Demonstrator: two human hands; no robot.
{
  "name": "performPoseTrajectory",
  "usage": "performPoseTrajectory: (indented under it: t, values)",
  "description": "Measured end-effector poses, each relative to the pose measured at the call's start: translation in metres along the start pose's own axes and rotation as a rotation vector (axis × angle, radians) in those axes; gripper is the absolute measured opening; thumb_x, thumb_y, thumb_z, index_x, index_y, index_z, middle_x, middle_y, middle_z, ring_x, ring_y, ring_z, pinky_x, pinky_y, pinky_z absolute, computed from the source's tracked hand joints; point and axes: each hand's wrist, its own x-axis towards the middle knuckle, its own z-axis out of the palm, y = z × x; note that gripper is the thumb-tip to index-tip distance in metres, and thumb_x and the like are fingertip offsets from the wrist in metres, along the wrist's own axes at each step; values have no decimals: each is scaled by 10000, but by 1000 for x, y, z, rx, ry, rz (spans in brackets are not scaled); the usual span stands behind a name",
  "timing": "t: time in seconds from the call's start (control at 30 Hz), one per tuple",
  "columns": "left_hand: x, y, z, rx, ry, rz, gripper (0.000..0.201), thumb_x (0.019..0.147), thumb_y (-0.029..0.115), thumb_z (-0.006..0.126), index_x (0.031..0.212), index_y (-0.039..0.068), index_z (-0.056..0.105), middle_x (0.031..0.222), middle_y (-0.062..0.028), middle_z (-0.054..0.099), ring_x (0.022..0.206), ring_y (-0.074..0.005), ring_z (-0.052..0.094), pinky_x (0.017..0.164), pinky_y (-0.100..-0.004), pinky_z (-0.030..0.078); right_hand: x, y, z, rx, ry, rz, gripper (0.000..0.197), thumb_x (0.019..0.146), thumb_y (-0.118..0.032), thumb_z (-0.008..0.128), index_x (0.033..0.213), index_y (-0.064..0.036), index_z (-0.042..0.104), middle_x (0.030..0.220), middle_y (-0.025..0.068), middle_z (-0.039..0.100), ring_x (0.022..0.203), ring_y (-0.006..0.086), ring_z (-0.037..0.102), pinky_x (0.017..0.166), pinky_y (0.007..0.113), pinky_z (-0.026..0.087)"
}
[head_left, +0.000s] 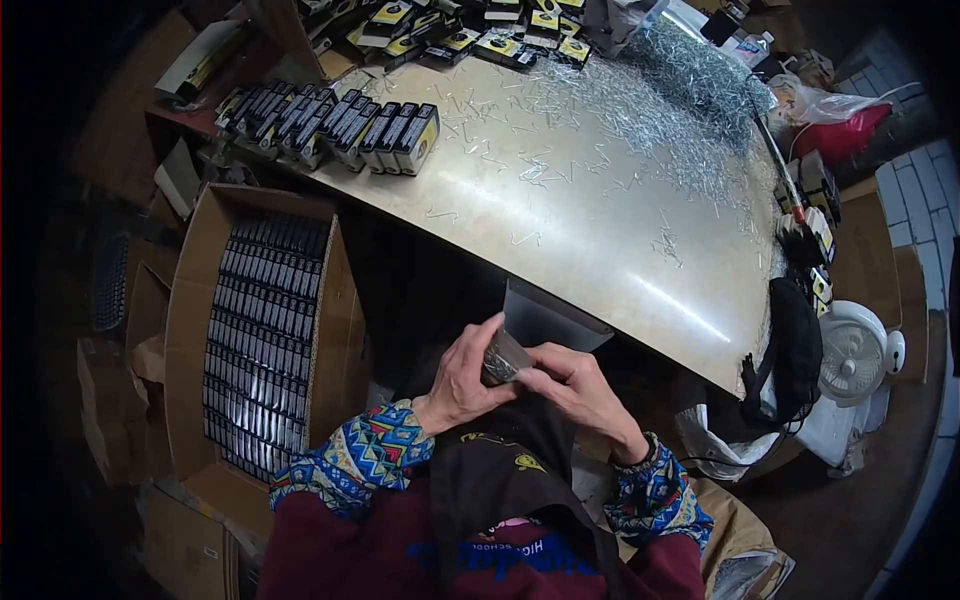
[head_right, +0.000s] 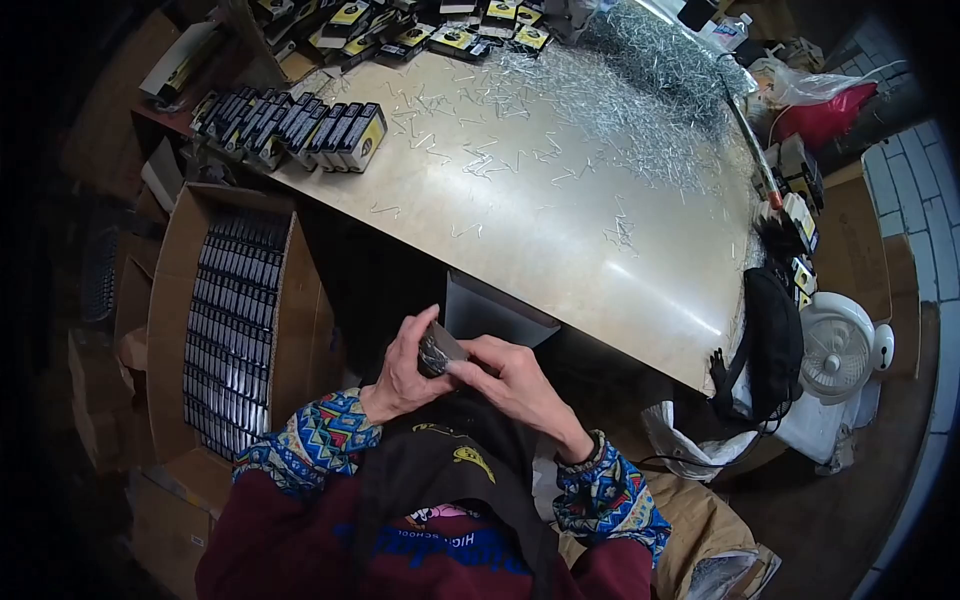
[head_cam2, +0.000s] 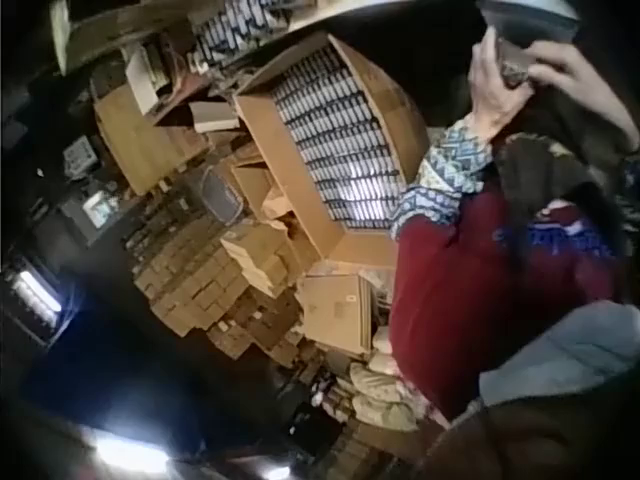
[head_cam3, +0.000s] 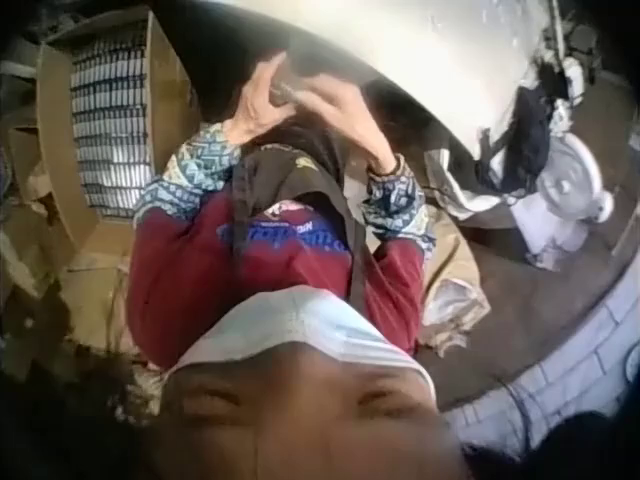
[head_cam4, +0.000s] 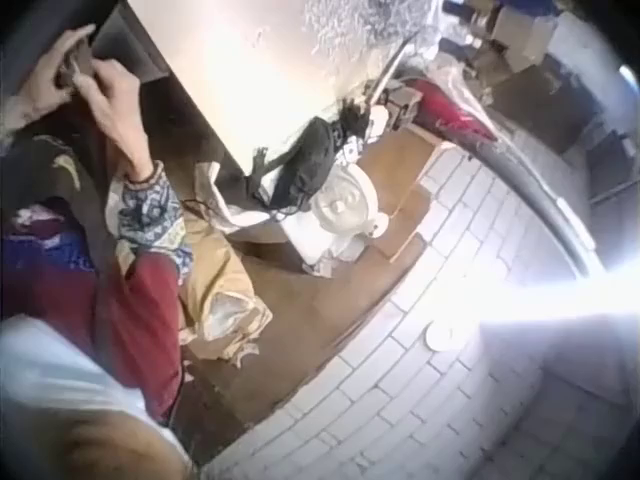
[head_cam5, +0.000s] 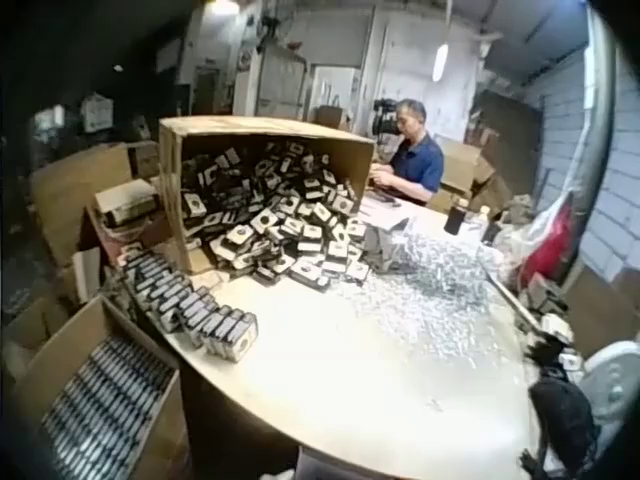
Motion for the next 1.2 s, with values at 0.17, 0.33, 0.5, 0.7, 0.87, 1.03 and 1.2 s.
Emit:
performPoseTrajectory:
  t: [0.17,0.33,0.5,0.7,0.87,1.03,1.2]
  values:
    - [18,8,-13,-288,-20,-255,872,734,186,819,1443,46,331,1204,-130,520,1057,-201,546,907,-339,467,-3,-4,-10,-25,22,23,173,896,-92,680,1008,40,686,816,52,669,698,95,619,626,224,491]
    - [23,14,-13,-76,-82,-267,897,700,109,788,1453,30,309,1203,-176,504,1043,-307,565,901,-349,472,0,-20,-18,-2,138,35,151,879,-88,694,975,28,704,769,46,666,645,92,600,587,223,483]
    - [27,13,-7,81,-15,3,925,664,79,775,1458,32,304,1242,-206,493,1051,-372,569,875,-395,497,12,-37,-9,-474,340,-221,318,832,-113,743,1128,-23,669,820,99,641,674,163,609,569,249,478]
    - [32,9,0,90,43,117,1090,607,82,814,1486,-20,178,1215,-215,567,1011,-386,606,878,-437,494,26,-22,-6,-264,312,-267,279,840,-88,724,1107,-23,677,921,113,667,764,176,639,657,278,516]
    - [38,12,1,114,41,113,1083,636,96,817,1476,-65,152,1221,-226,573,1057,-375,618,917,-406,497,27,-17,-9,-239,333,-347,175,836,-74,695,1004,-24,696,985,113,666,802,265,651,712,313,533]
    - [44,15,2,3,72,-14,1055,649,101,791,1486,-32,161,1238,-199,566,1096,-376,590,924,-423,482,22,-27,-15,-608,343,-722,237,806,-22,720,1042,-10,699,1002,111,696,924,234,645,791,304,522]
    - [51,20,0,44,65,27,1044,646,91,785,1480,-32,170,1278,-194,546,1104,-375,580,944,-426,471,16,-35,-23,-239,366,-252,253,848,-80,708,1080,16,678,947,135,706,832,205,663,749,286,523]
